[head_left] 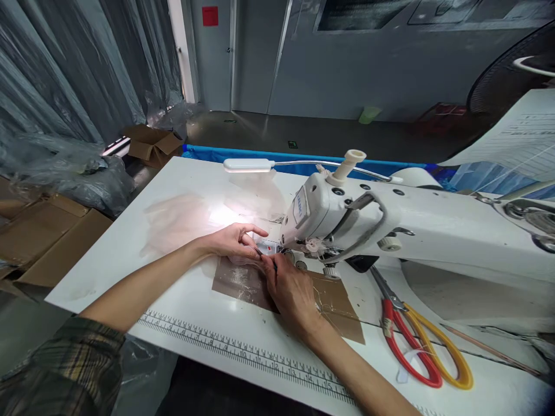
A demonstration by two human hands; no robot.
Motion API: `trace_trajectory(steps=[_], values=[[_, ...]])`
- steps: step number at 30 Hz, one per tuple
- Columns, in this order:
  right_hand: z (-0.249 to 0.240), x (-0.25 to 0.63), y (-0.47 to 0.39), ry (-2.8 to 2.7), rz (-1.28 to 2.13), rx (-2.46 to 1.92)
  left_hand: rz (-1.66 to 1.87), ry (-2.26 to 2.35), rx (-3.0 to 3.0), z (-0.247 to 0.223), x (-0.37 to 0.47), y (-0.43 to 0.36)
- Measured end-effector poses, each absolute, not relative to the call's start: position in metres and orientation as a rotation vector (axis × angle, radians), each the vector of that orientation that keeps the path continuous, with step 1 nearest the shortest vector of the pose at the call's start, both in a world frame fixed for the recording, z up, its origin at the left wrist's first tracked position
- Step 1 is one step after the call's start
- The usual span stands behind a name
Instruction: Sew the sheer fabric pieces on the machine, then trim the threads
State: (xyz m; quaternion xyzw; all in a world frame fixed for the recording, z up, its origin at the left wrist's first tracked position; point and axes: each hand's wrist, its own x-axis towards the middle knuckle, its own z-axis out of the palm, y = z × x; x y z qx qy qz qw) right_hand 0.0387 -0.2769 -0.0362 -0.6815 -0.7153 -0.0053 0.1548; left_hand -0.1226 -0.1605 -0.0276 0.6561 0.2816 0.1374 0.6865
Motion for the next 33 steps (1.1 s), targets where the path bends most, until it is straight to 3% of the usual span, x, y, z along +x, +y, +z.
trace_trajectory(steps=[9,19,24,29,33], values=[[-0.027,0.032,-0.275,-1.989,0.317,-2.11,0.32,0.625,1.478,-0.025,-0.123,-0.164],[-0.03,0.049,-0.286,-1.897,0.346,-1.971,0.343,0.6,1.601,-0.032,-0.126,-0.16],[-0.04,0.108,-0.308,-1.942,0.034,-1.986,0.43,0.637,2.059,-0.026,-0.134,-0.146],[-0.05,0.146,-0.319,-1.833,-0.271,-2.139,0.394,0.854,2.443,0.009,-0.121,-0.126],[-0.057,0.151,-0.317,-1.817,-0.259,-2.142,0.002,1.278,2.665,0.028,-0.097,-0.095]])
